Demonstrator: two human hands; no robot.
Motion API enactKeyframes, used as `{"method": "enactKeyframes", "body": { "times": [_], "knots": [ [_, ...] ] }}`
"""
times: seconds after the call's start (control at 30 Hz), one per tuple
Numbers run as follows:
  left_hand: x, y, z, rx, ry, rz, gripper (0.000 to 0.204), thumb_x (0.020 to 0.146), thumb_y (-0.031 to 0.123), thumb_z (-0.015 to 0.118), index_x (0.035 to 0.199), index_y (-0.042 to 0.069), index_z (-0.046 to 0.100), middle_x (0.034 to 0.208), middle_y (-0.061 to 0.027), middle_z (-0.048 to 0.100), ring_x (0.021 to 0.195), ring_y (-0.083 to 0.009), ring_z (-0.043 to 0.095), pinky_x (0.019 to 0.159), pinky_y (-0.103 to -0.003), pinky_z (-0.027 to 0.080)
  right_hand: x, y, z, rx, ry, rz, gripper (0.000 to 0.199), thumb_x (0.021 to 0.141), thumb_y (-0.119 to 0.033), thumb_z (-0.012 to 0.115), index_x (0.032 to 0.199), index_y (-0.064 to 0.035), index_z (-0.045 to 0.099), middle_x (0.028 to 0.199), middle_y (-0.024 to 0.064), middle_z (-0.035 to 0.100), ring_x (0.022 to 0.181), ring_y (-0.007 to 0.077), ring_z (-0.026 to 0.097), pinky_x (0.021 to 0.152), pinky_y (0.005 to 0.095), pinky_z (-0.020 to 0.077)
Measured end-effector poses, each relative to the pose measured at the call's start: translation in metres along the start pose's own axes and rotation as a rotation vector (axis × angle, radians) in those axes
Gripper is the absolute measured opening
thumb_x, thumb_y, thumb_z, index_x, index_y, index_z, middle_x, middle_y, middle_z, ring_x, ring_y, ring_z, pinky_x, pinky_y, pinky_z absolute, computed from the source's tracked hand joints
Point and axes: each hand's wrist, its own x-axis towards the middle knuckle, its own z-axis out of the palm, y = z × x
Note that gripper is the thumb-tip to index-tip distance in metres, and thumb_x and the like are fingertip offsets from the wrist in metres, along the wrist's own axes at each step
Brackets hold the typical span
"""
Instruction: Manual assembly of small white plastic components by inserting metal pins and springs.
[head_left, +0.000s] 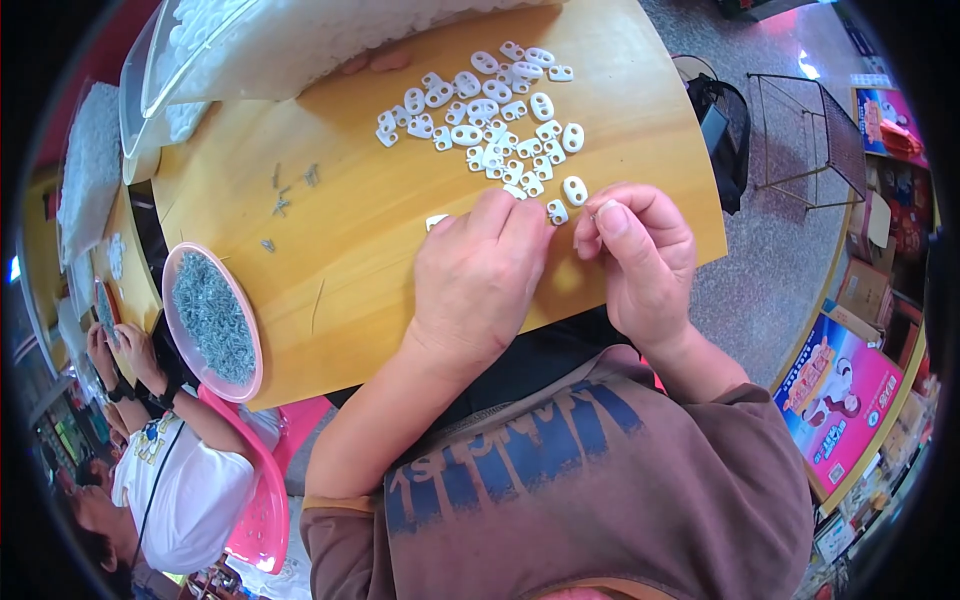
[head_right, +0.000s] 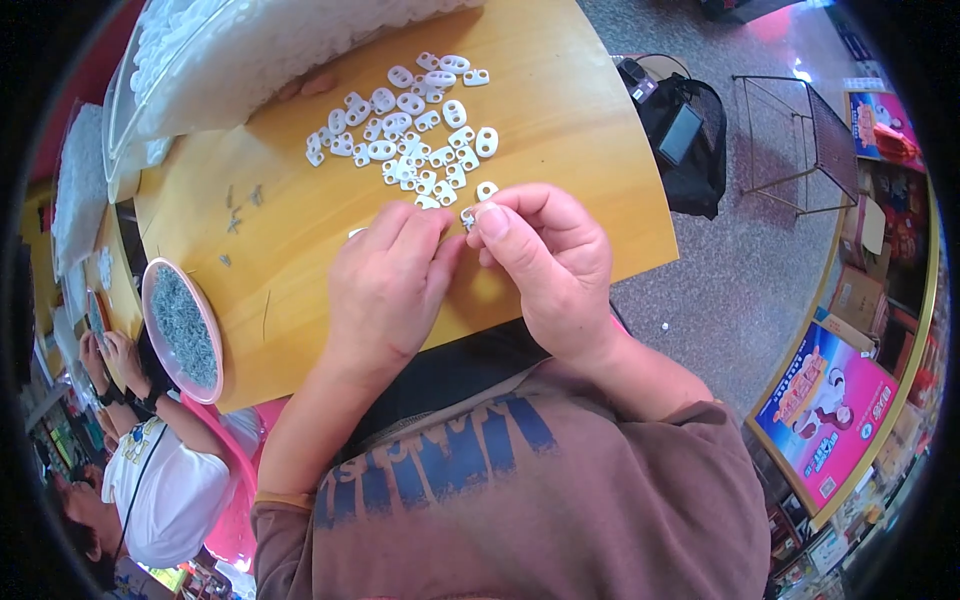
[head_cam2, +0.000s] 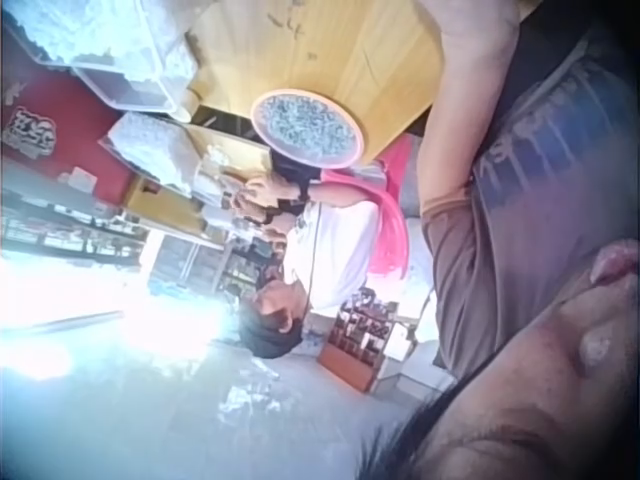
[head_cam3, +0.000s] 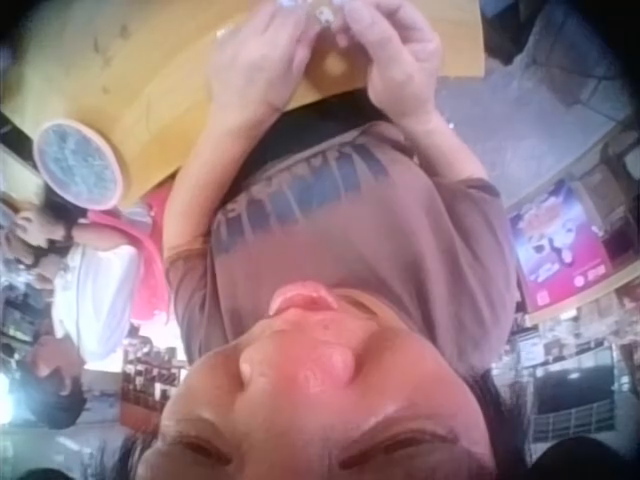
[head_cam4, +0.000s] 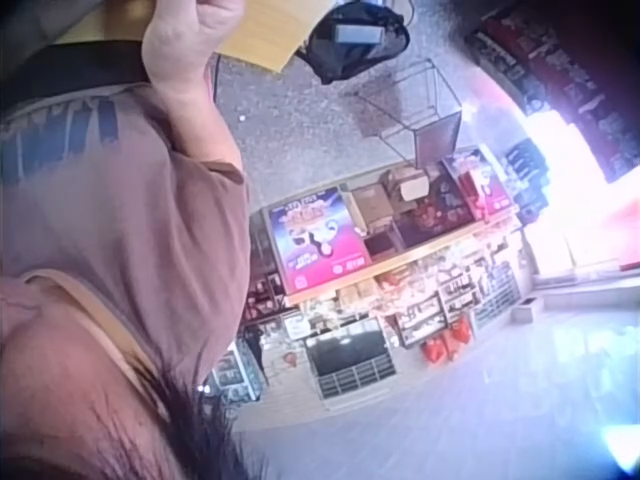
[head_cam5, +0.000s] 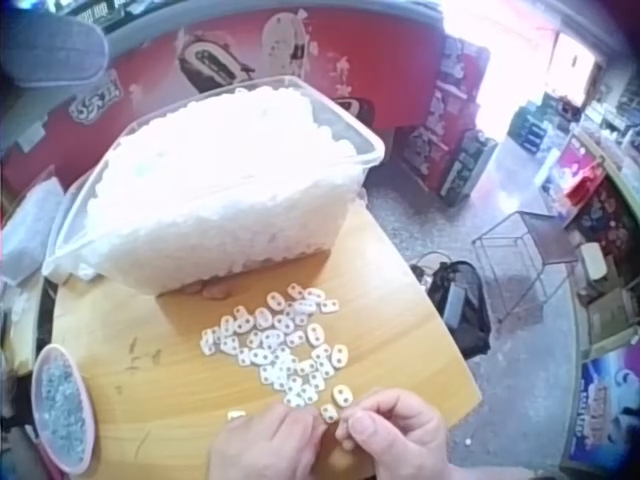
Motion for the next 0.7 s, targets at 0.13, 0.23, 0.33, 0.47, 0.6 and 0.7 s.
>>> {"method": "enactKeyframes", "body": {
  "times": [0.13,0.23,0.33,0.47,0.6,0.7],
  "knots": [
    [0.001,0.003,0.001,-0.053,0.028,-0.002,0.014,0.069,0.013,0.06,0.081,0.009,0.054,0.069,-0.0021,0.047,0.059,-0.0163,0.05,0.05,-0.028,0.039,0.002,0.004,-0.001,0.01,0.003,-0.035,0.011,0.085,-0.011,0.049,0.086,-0.0004,0.052,0.076,0.0064,0.053,0.064,0.0102,0.047,0.06,0.0218,0.0394],
    [0.002,0.002,0.007,-0.053,0.034,0.044,0.014,0.069,0.012,0.057,0.083,0.009,0.054,0.07,-0.0024,0.047,0.059,-0.0168,0.051,0.05,-0.027,0.04,0.002,0.006,-0.002,-0.02,-0.029,-0.085,0.011,0.085,-0.011,0.048,0.085,-0.0005,0.051,0.076,0.0065,0.053,0.064,0.0098,0.047,0.06,0.0217,0.0393],
    [0.005,0.002,0.006,-0.051,0.001,0.068,0.01,0.07,0.012,0.053,0.08,0.008,0.053,0.071,-0.0034,0.047,0.06,-0.0179,0.051,0.05,-0.028,0.041,0.002,0.006,-0.001,-0.009,-0.034,-0.088,0.011,0.085,-0.012,0.048,0.084,-0.0007,0.051,0.076,0.0065,0.053,0.064,0.0094,0.047,0.06,0.0214,0.0392],
    [0.01,0.005,0.001,-0.059,-0.069,0.037,0.007,0.071,0.012,0.05,0.077,0.007,0.049,0.072,-0.0058,0.046,0.06,-0.0204,0.052,0.051,-0.03,0.041,0.001,0.005,0.0,-0.018,-0.018,-0.074,0.011,0.085,-0.012,0.049,0.085,-0.001,0.051,0.077,0.0064,0.053,0.065,0.0095,0.047,0.061,0.0215,0.0392],
    [0.017,0.008,-0.003,-0.087,-0.164,-0.024,0.009,0.071,0.009,0.053,0.077,0.007,0.047,0.072,-0.0082,0.048,0.06,-0.0256,0.053,0.051,-0.034,0.042,0.0,0.005,-0.001,-0.017,-0.022,-0.07,0.011,0.084,-0.011,0.049,0.086,-0.0011,0.051,0.077,0.0064,0.053,0.067,0.0098,0.048,0.062,0.0219,0.0396],
    [0.021,0.008,-0.006,-0.116,-0.215,-0.049,0.011,0.071,0.008,0.056,0.079,0.007,0.048,0.073,-0.009,0.05,0.061,-0.0287,0.053,0.051,-0.036,0.042,0.001,0.003,0.0,0.012,-0.026,-0.049,0.01,0.084,-0.011,0.049,0.086,-0.0011,0.051,0.078,0.0064,0.053,0.068,0.0102,0.049,0.062,0.022,0.0398]
  ]
}}
